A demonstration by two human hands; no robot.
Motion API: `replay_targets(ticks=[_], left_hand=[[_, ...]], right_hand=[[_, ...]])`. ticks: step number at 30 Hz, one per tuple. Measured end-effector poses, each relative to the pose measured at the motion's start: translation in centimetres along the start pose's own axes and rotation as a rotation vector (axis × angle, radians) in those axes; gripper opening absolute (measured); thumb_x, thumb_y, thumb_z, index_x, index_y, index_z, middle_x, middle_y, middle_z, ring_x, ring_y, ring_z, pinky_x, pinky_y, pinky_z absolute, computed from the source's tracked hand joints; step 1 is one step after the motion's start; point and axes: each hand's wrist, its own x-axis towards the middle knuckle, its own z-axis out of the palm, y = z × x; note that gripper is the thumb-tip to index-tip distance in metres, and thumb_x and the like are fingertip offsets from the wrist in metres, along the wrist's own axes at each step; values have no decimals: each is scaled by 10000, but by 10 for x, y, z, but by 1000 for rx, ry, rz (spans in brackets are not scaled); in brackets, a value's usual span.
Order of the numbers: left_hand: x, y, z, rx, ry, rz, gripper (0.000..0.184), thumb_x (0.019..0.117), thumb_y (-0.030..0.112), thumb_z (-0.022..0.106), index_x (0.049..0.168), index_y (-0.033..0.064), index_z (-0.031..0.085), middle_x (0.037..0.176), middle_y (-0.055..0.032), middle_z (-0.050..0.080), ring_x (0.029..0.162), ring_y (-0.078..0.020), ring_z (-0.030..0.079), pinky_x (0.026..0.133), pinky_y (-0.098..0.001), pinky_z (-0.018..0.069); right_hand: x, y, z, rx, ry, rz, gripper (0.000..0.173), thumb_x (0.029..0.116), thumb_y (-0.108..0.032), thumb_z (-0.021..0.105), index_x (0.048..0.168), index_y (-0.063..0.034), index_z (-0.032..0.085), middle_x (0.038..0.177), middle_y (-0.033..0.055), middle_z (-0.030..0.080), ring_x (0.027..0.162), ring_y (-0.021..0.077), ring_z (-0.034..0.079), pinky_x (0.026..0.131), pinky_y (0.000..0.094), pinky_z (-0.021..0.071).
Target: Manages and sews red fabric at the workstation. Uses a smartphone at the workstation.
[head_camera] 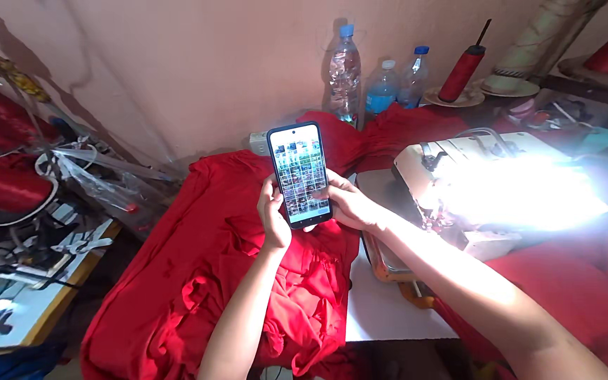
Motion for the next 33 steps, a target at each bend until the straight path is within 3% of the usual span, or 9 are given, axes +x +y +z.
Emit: replay_targets(ticks=[3,9,13,33], left_hand=[[0,1,0,-9,6,-20,429,960,170,279,1274,150,571,1136,103,668,1046,-7,642,924,-271,550],[1,-4,-2,-17,-14,7,415,993,228,295,1281,151,584,1158,96,661,1060,-13,634,934,-268,543],[1,-1,-1,-3,-3,-8,427,961,179,285,1263,139,585,1149,95,656,1050,-9,632,930,-267,541],[0,-3,-1,-37,-6,-37,397,986,245,307,1270,181,576,1119,114,679,1014,-10,658,894,-271,566]], right_hand=[[0,-1,1,-54,38,17,483,974,73,373,1408,-127,451,1133,68,682,944,189,714,788,396,623],[0,-2,2,-53,45,28,428,996,54,360,1371,-121,469,1120,64,690,932,189,722,764,387,634],[0,-1,2,-37,59,33,433,997,59,370,1379,-117,475,1125,77,690,938,202,722,766,402,632],[0,-1,2,-16,46,23,432,996,58,366,1372,-123,476,1121,73,690,934,202,723,766,400,633]])
